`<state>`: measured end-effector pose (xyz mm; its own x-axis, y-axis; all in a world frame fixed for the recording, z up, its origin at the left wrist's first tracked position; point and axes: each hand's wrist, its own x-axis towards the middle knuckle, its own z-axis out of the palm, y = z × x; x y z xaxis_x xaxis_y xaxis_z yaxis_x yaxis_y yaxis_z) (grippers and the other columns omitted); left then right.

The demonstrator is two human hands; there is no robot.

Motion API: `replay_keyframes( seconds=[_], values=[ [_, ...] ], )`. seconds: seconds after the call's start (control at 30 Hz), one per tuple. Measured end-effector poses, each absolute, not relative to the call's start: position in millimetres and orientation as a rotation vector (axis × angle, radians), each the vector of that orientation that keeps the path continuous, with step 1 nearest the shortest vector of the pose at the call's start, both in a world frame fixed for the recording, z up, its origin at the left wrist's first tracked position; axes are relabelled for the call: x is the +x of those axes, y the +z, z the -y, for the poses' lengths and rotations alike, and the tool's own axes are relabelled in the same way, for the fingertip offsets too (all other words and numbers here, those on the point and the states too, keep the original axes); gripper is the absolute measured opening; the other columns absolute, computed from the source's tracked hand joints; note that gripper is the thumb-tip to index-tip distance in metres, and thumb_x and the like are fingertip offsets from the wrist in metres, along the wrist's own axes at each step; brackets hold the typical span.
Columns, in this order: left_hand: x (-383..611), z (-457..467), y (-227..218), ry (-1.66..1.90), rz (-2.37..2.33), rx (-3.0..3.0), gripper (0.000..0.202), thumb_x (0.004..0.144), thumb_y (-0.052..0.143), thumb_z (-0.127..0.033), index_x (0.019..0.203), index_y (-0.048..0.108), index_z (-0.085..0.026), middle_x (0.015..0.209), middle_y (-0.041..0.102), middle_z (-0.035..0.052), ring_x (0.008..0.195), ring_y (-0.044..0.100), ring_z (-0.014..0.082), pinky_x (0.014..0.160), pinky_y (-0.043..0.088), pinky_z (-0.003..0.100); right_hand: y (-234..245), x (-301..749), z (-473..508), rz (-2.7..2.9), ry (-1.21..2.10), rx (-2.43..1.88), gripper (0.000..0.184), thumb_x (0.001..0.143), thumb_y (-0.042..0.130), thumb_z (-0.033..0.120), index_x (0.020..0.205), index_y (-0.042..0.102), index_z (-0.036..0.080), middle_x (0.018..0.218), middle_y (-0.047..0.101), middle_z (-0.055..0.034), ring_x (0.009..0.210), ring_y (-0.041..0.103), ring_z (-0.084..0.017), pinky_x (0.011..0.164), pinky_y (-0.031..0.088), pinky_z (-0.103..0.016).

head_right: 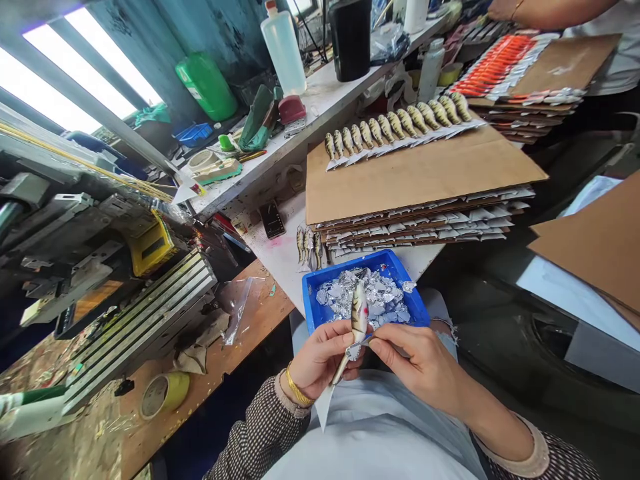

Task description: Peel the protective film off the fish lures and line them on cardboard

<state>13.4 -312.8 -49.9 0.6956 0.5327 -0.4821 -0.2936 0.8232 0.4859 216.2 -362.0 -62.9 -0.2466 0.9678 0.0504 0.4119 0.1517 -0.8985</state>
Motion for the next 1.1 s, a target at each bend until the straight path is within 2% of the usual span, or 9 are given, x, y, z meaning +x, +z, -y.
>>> replay_keyframes(
  seconds=[0.23, 0.5, 0.67, 0.77, 0.83, 1.0, 1.1],
  values=[
    [14.0, 311.5, -50.9, 0.469, -0.654, 0.397, 0.038, 0.072, 0.088, -0.035, 0.096, 0.072, -0.01, 0.067, 0.056, 0.0, 0.052, 0.047, 0.0052, 0.046, 0.036, 0.017, -67.7, 212.9, 361.8, 1.835, 1.002, -1.224, 0.028, 0.108, 0.047, 0.031, 0.088, 0.063, 0.02, 0.071, 0.061, 0.0014, 0.06, 0.053, -0.012, 0.057, 0.041, -0.025],
    [19.6, 312.8, -56.0, 0.533, -0.699, 0.36, 0.039, 0.068, 0.091, -0.035, 0.092, 0.07, -0.011, 0.069, 0.058, 0.0003, 0.054, 0.049, 0.0053, 0.047, 0.033, 0.016, -70.8, 204.8, 367.2, 1.871, 0.886, -1.26, 0.026, 0.109, 0.045, 0.028, 0.086, 0.055, 0.022, 0.067, 0.054, 0.0046, 0.058, 0.053, -0.011, 0.056, 0.039, -0.024],
    [25.8, 317.3, -59.9, 0.598, -0.798, 0.355, 0.043, 0.066, 0.092, -0.037, 0.093, 0.071, -0.011, 0.069, 0.059, -0.0004, 0.053, 0.049, 0.0042, 0.049, 0.036, 0.017, -78.0, 196.6, 370.9, 1.948, 0.604, -1.316, 0.021, 0.106, 0.049, 0.033, 0.089, 0.05, 0.022, 0.066, 0.053, 0.0051, 0.056, 0.052, -0.013, 0.055, 0.037, -0.026],
    [28.9, 319.3, -59.9, 0.626, -0.827, 0.343, 0.044, 0.064, 0.093, -0.038, 0.092, 0.071, -0.011, 0.073, 0.061, 0.0005, 0.056, 0.051, 0.0054, 0.054, 0.039, 0.019, -83.3, 192.7, 372.6, 1.951, 0.443, -1.353, 0.025, 0.106, 0.049, 0.038, 0.087, 0.049, 0.022, 0.067, 0.055, 0.0038, 0.057, 0.055, -0.014, 0.056, 0.037, -0.028],
    [30.4, 320.3, -59.4, 0.639, -0.826, 0.345, 0.044, 0.064, 0.093, -0.038, 0.091, 0.071, -0.011, 0.073, 0.06, 0.0001, 0.057, 0.049, 0.0054, 0.056, 0.039, 0.02, -84.1, 192.0, 373.0, 1.928, 0.465, -1.371, 0.028, 0.107, 0.047, 0.039, 0.085, 0.048, 0.023, 0.066, 0.054, 0.0043, 0.055, 0.055, -0.014, 0.054, 0.037, -0.027],
    [32.2, 321.6, -59.2, 0.646, -0.813, 0.401, 0.044, 0.065, 0.092, -0.041, 0.09, 0.071, -0.012, 0.073, 0.058, 0.0001, 0.059, 0.049, 0.0067, 0.059, 0.037, 0.022, -74.1, 197.6, 371.4, 1.871, 0.777, -1.417, 0.035, 0.107, 0.046, 0.043, 0.078, 0.043, 0.024, 0.06, 0.048, 0.007, 0.049, 0.048, -0.012, 0.049, 0.036, -0.025],
    [32.3, 321.4, -59.5, 0.647, -0.797, 0.435, 0.044, 0.065, 0.092, -0.042, 0.09, 0.071, -0.012, 0.075, 0.06, 0.0012, 0.063, 0.051, 0.0082, 0.063, 0.038, 0.023, -69.1, 202.4, 369.7, 1.909, 0.78, -1.46, 0.039, 0.105, 0.047, 0.05, 0.076, 0.042, 0.025, 0.059, 0.05, 0.0063, 0.05, 0.049, -0.013, 0.049, 0.036, -0.025]
  ],
)
